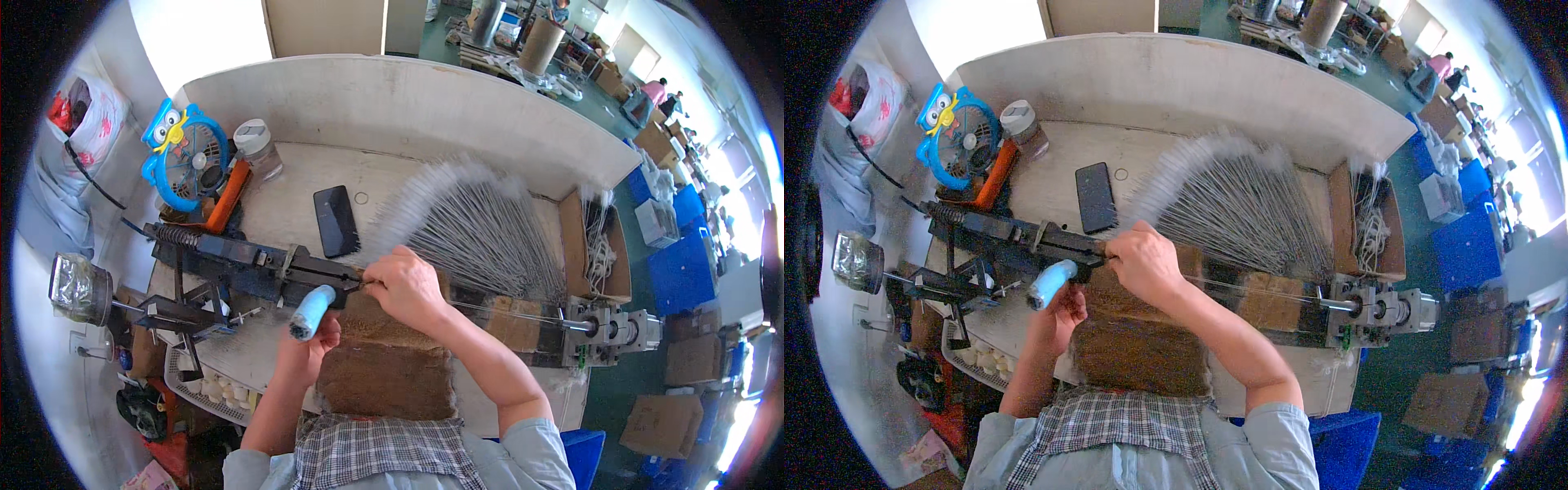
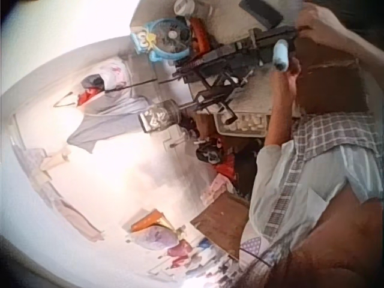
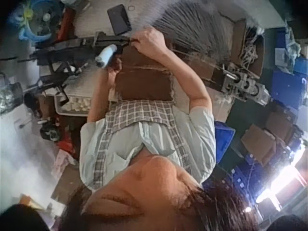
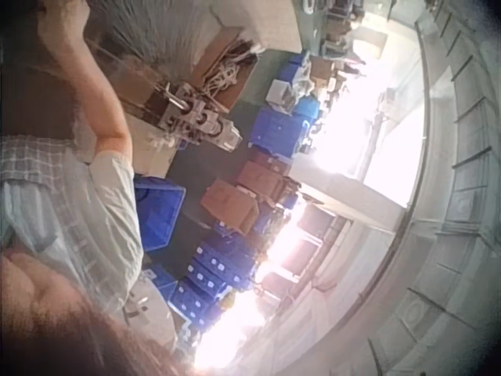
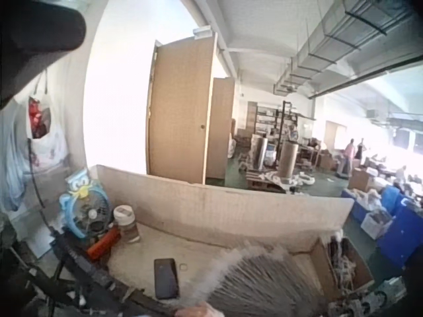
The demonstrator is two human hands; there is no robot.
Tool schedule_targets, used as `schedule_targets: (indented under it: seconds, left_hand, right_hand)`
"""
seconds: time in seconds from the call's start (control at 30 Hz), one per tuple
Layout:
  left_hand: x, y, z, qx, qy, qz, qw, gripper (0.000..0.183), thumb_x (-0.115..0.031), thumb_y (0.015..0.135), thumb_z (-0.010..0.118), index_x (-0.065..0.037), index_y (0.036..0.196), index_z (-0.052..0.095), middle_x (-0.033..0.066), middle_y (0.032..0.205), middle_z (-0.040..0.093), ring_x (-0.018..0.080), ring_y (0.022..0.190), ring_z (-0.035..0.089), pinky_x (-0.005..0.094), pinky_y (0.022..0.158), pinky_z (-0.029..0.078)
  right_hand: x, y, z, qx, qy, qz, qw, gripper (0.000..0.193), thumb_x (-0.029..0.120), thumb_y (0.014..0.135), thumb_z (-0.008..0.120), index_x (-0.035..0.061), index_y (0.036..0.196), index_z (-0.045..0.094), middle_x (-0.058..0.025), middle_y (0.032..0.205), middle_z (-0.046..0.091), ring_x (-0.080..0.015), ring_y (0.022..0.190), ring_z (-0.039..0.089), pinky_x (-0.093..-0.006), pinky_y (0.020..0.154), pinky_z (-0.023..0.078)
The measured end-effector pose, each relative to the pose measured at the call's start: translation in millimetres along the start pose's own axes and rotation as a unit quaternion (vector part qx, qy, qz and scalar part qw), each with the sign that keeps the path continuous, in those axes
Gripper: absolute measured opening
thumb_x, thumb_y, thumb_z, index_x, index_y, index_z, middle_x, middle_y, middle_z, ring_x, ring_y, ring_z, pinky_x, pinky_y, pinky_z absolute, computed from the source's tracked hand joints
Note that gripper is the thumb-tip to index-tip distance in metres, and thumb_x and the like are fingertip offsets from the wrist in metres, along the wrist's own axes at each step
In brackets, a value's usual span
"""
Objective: The person assembles industrial brushes by feeding brush bristles and metal wire into a manual wire twisting machine.
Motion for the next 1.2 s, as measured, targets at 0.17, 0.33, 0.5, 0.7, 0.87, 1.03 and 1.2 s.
schedule_targets:
  seconds: [0.17,0.33,0.5,0.7,0.87,1.03,1.2]
  left_hand:
    - [-6.5,-10.5,46.0,0.057,-0.078,-0.051,0.994,0.034,-0.036,0.084,0.059,-0.004,0.074,0.061,0.0068,0.063,0.059,0.0161,0.055,0.055,0.0307,0.057,0.045]
    - [-5.4,15.5,29.7,0.034,0.552,0.118,0.825,0.030,-0.035,0.078,0.066,-0.005,0.076,0.063,0.0023,0.066,0.061,0.0111,0.058,0.057,0.0260,0.054,0.045]
    - [2.1,17.4,32.7,0.061,0.476,0.079,0.874,0.032,-0.036,0.079,0.065,-0.005,0.087,0.063,0.0047,0.076,0.064,0.0132,0.067,0.062,0.0260,0.060,0.048]
    - [30.2,12.1,54.2,0.055,0.115,0.045,0.991,0.018,-0.018,0.080,0.063,-0.002,0.085,0.057,0.0054,0.078,0.061,0.0129,0.072,0.060,0.0274,0.063,0.048]
    - [36.8,17.9,53.7,0.017,0.339,0.109,0.934,0.019,-0.012,0.073,0.064,-0.004,0.078,0.049,0.0042,0.070,0.055,0.0140,0.067,0.056,0.0309,0.057,0.046]
    - [23.4,21.7,37.6,0.046,0.523,0.153,0.837,0.025,-0.018,0.074,0.068,-0.004,0.087,0.053,0.0022,0.074,0.054,0.0105,0.066,0.051,0.0288,0.060,0.044]
    - [5.3,8.7,-26.0,-0.044,0.230,0.115,0.965,0.023,-0.023,0.082,0.063,-0.006,0.094,0.054,0.0034,0.079,0.058,0.0146,0.071,0.058,0.0290,0.064,0.048]
  right_hand:
    - [3.8,0.3,-2.0,0.022,-0.037,0.029,0.999,0.013,0.019,0.067,0.068,0.0090,0.075,0.065,-0.0030,0.073,0.061,-0.0236,0.079,0.054,-0.0352,0.068,0.046]
    - [6.4,2.5,-4.8,0.033,-0.037,0.034,0.998,0.013,0.019,0.068,0.068,0.0082,0.074,0.065,-0.0039,0.073,0.061,-0.0239,0.078,0.054,-0.0351,0.068,0.046]
    - [7.3,-6.9,-22.4,-0.038,0.001,-0.021,0.999,0.014,0.016,0.073,0.065,0.0051,0.081,0.066,-0.0075,0.080,0.063,-0.0247,0.082,0.057,-0.0349,0.071,0.047]
    - [-6.7,-64.9,-24.1,-0.002,0.056,-0.009,0.998,0.014,0.013,0.078,0.060,0.0051,0.090,0.062,-0.0102,0.082,0.060,-0.0296,0.074,0.059,-0.0370,0.064,0.049]
    - [-22.9,-68.2,19.2,0.016,0.020,0.111,0.993,0.025,0.014,0.080,0.059,0.0047,0.103,0.057,-0.0117,0.088,0.059,-0.0322,0.081,0.059,-0.0387,0.066,0.049]
    - [-27.7,-46.6,43.1,0.052,-0.008,0.083,0.995,0.018,0.018,0.074,0.064,0.0056,0.082,0.053,-0.0114,0.084,0.054,-0.0320,0.078,0.058,-0.0426,0.066,0.048]
    - [-28.3,-63.2,15.4,0.017,0.044,0.059,0.997,0.018,0.016,0.072,0.067,0.0059,0.085,0.059,-0.0107,0.079,0.055,-0.0313,0.074,0.058,-0.0398,0.063,0.047]
Point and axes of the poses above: each hand's wrist, its own y-axis towards the middle knuckle, its own z-axis out of the palm, x = y × z, the point moved 2 cm from there along y, towards the middle knuckle
